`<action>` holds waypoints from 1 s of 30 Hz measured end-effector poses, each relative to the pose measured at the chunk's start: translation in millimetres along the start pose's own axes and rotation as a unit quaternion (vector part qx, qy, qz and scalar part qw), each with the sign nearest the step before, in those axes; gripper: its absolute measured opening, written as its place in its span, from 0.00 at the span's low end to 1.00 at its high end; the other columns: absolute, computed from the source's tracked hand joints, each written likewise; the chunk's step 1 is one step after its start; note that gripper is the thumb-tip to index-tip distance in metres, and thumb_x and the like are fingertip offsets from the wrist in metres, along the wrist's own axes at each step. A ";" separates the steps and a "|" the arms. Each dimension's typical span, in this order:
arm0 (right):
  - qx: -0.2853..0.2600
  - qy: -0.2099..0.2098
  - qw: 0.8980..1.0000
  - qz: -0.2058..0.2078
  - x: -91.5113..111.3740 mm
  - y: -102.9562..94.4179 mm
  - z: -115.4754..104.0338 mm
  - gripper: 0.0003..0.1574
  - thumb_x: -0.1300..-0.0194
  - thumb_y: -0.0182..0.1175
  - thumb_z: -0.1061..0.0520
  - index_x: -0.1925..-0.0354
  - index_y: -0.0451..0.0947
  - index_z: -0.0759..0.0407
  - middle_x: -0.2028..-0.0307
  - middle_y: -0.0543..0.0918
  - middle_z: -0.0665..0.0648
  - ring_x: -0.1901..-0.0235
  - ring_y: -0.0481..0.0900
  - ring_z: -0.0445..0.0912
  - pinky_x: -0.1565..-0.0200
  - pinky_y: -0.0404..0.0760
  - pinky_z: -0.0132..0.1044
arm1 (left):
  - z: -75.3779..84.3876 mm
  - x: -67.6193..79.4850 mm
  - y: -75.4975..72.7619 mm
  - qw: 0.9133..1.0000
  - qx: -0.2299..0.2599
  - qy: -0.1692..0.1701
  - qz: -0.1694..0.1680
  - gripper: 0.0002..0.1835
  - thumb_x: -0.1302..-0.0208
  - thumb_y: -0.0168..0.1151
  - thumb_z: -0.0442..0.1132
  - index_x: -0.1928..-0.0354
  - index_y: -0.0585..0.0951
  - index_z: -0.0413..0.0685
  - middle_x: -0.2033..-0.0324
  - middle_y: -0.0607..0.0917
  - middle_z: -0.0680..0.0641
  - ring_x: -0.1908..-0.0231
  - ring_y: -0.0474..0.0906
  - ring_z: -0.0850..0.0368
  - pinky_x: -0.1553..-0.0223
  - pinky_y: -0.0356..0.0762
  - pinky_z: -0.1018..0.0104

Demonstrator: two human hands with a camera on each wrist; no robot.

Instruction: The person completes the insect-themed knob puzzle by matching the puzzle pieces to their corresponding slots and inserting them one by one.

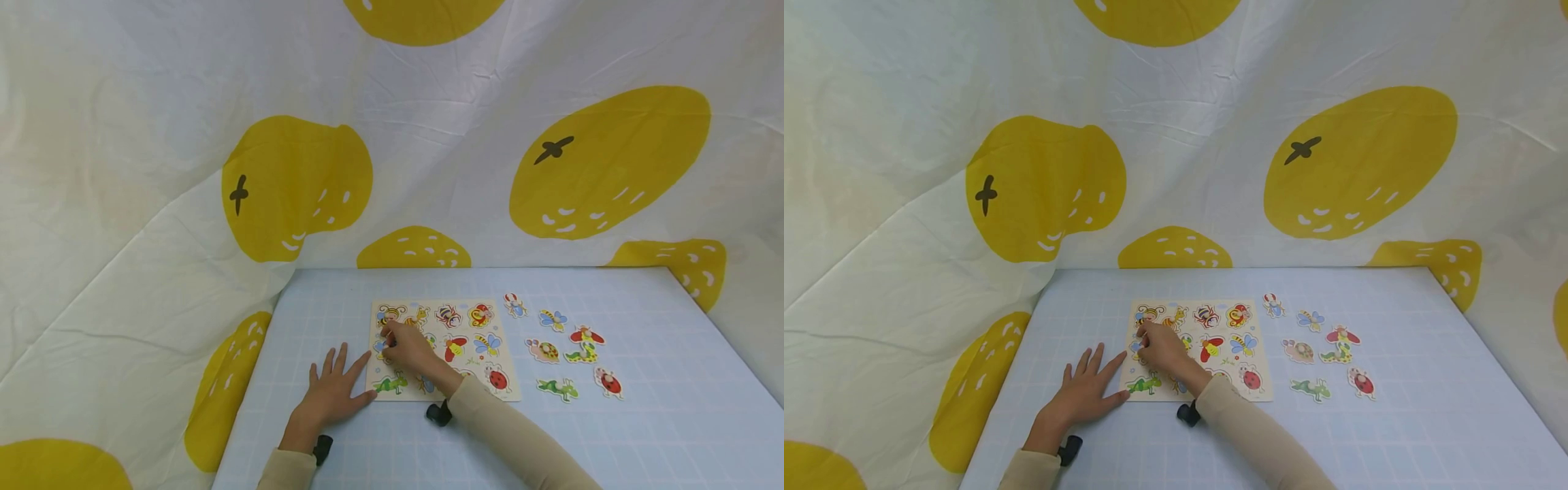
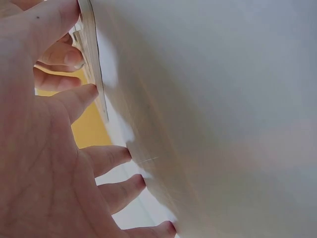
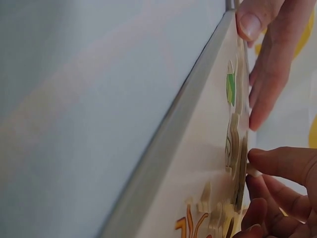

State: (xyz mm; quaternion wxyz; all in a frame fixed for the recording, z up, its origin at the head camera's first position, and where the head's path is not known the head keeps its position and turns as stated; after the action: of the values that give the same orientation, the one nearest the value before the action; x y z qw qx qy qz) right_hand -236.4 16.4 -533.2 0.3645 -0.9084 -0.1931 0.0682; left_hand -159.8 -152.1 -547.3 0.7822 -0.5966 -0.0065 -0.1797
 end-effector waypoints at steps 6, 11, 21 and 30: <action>0.006 0.005 1.000 0.000 -0.5 1.6 -1.0 0.17 0.41 0.69 0.63 0.52 0.80 0.58 0.72 0.77 0.46 0.73 0.74 0.40 0.71 0.74 0.32 | 1.4 0.1 -0.4 1.000 0.000 0.000 -0.003 0.42 0.35 0.57 0.69 0.22 0.59 0.68 0.23 0.49 0.36 0.25 0.41 0.32 0.36 0.40 0.22; 0.006 0.006 1.000 -0.005 -1.1 2.0 -0.6 0.18 0.41 0.69 0.63 0.52 0.80 0.57 0.71 0.77 0.46 0.73 0.74 0.40 0.71 0.74 0.32 | 1.5 0.3 -0.9 1.000 -0.001 -0.001 -0.002 0.42 0.36 0.57 0.69 0.22 0.59 0.69 0.23 0.49 0.36 0.25 0.41 0.32 0.36 0.40 0.22; -0.018 -0.005 1.000 -0.008 2.7 -7.9 -3.8 0.17 0.38 0.69 0.61 0.50 0.80 0.58 0.66 0.82 0.48 0.69 0.77 0.41 0.64 0.78 0.36 | 2.1 1.6 -2.9 1.000 0.004 -0.003 -0.004 0.42 0.35 0.57 0.69 0.22 0.59 0.68 0.23 0.49 0.36 0.25 0.40 0.32 0.36 0.40 0.23; -0.045 -0.006 0.999 0.013 18.6 -29.5 -6.2 0.18 0.37 0.68 0.59 0.49 0.80 0.59 0.64 0.83 0.48 0.76 0.75 0.41 0.74 0.75 0.34 | 4.3 2.4 -4.1 1.000 0.007 -0.003 -0.002 0.42 0.36 0.58 0.68 0.23 0.59 0.67 0.23 0.49 0.36 0.25 0.41 0.31 0.36 0.40 0.22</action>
State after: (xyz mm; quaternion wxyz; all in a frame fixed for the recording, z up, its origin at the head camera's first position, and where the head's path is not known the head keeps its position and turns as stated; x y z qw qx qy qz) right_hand -226.6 39.3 -508.0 0.3213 -0.9259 -0.1860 0.0699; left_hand -157.9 -149.7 -541.7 0.7861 -0.5914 -0.0109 -0.1793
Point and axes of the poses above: each hand's wrist, its own x-axis away from the middle knuckle, its own y-axis out of the palm, z = x × y, the point moved 5 cm from there along -x, towards the middle knuckle
